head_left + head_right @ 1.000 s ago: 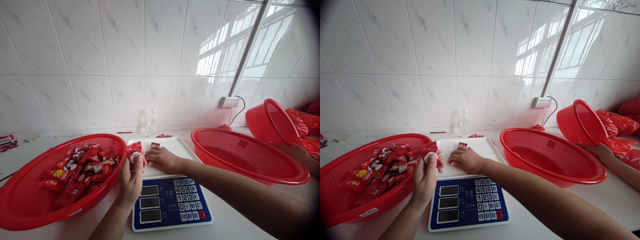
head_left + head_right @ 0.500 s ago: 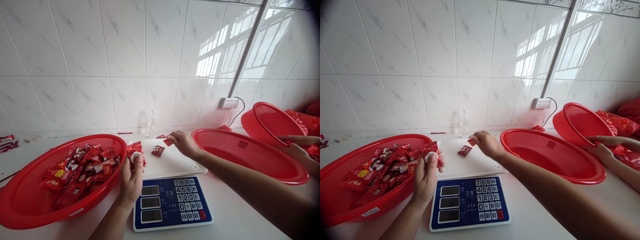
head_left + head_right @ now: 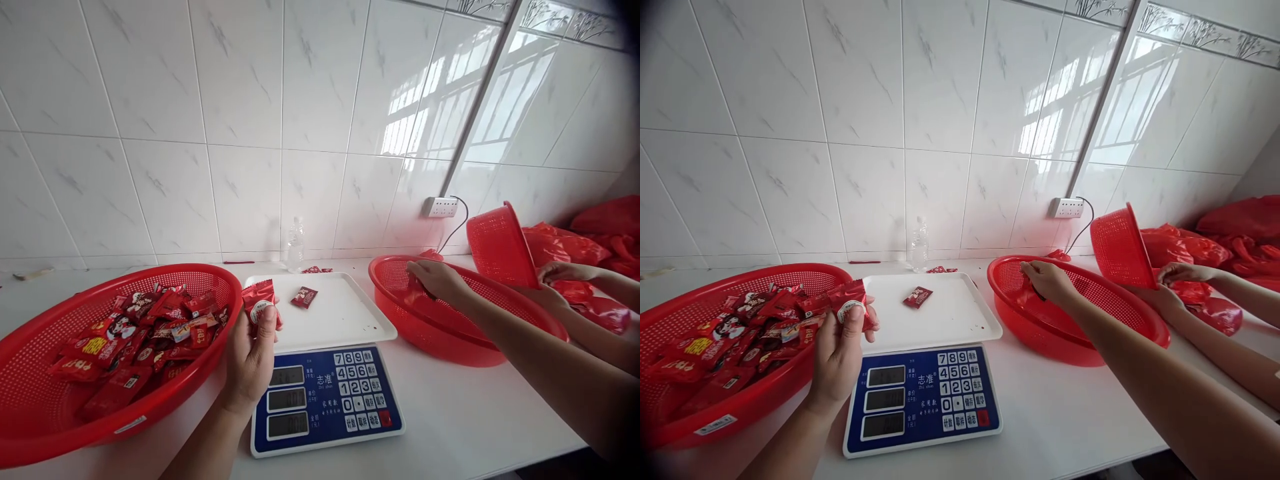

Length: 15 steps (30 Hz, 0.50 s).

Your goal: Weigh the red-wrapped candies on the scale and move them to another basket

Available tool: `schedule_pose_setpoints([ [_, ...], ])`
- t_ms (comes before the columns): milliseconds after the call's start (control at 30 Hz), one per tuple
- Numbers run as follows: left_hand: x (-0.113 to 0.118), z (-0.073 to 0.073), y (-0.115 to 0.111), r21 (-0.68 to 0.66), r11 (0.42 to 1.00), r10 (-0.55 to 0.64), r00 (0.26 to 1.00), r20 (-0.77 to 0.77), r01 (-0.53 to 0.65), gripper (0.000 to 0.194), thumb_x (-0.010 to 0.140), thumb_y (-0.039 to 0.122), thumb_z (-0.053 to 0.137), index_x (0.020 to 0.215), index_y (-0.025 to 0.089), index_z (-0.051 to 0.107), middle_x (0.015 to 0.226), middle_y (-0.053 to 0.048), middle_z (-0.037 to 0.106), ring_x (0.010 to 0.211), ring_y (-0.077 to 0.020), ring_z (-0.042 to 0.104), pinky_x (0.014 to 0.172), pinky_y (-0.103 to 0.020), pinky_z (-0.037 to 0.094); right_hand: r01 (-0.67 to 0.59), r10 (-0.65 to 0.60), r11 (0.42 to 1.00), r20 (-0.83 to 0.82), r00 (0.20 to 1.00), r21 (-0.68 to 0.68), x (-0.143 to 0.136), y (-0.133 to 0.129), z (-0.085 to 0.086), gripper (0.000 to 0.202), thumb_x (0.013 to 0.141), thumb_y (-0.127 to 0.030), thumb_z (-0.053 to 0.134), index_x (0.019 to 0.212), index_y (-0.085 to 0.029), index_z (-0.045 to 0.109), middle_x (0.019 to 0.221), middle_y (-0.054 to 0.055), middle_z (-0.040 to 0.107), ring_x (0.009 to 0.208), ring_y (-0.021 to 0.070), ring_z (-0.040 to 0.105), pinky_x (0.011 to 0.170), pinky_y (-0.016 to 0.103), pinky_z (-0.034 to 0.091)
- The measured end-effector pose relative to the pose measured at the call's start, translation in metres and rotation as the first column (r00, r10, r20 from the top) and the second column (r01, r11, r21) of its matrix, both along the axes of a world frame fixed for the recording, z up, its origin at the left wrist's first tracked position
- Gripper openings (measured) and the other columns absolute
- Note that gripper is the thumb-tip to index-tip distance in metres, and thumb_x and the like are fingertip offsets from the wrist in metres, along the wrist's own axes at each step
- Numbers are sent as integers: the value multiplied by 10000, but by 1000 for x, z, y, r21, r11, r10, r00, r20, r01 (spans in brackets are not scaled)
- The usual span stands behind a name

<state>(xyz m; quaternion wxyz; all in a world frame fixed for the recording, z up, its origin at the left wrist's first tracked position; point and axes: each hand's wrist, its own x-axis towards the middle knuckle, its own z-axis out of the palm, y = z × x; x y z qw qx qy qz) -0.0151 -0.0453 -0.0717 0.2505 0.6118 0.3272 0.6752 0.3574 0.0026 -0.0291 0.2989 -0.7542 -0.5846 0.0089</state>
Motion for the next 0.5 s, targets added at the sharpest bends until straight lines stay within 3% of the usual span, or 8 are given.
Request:
schedule_pose_setpoints([
  [133, 0, 0, -1, 12, 1000, -12, 1000, 7, 12, 330, 950, 474, 472, 850, 176, 575, 696, -7, 583, 593, -126, 536, 557, -238, 470, -1, 2, 1000, 32, 999, -30, -9, 5, 0, 311, 929, -361, 559, 1193, -201, 587, 1231, 77, 594, 1011, 208, 612, 845, 411, 530],
  [267, 0, 0, 0, 12, 1000, -21, 1000, 11, 21, 314, 956, 461, 470, 842, 184, 563, 699, 2, 576, 594, -118, 527, 557, -228, 462, -205, 205, 979, 145, 968, -12, -56, 11, 1, 288, 936, -381, 539, 1142, -195, 615, 1182, 82, 627, 1032, 211, 609, 890, 444, 502],
  [333, 0, 0, 0, 10, 1000, -23, 1000, 12, 23, 311, 958, 458, 469, 835, 186, 557, 703, 3, 574, 599, -118, 526, 556, -227, 459, -364, 363, 931, 203, 910, -34, -88, 13, -2, 292, 945, -413, 485, 1082, -232, 669, 1153, 108, 662, 1123, 270, 574, 955, 498, 458],
  [500, -1, 0, 0, -4, 1000, -8, 1000, 10, 8, 332, 954, 475, 468, 823, 183, 555, 700, 2, 570, 583, -116, 517, 559, -236, 458, -642, 669, 743, 241, 704, -188, -161, 17, -13, 458, 861, -451, 584, 1286, -280, 592, 1355, 83, 579, 1280, 279, 485, 1038, 455, 406],
])
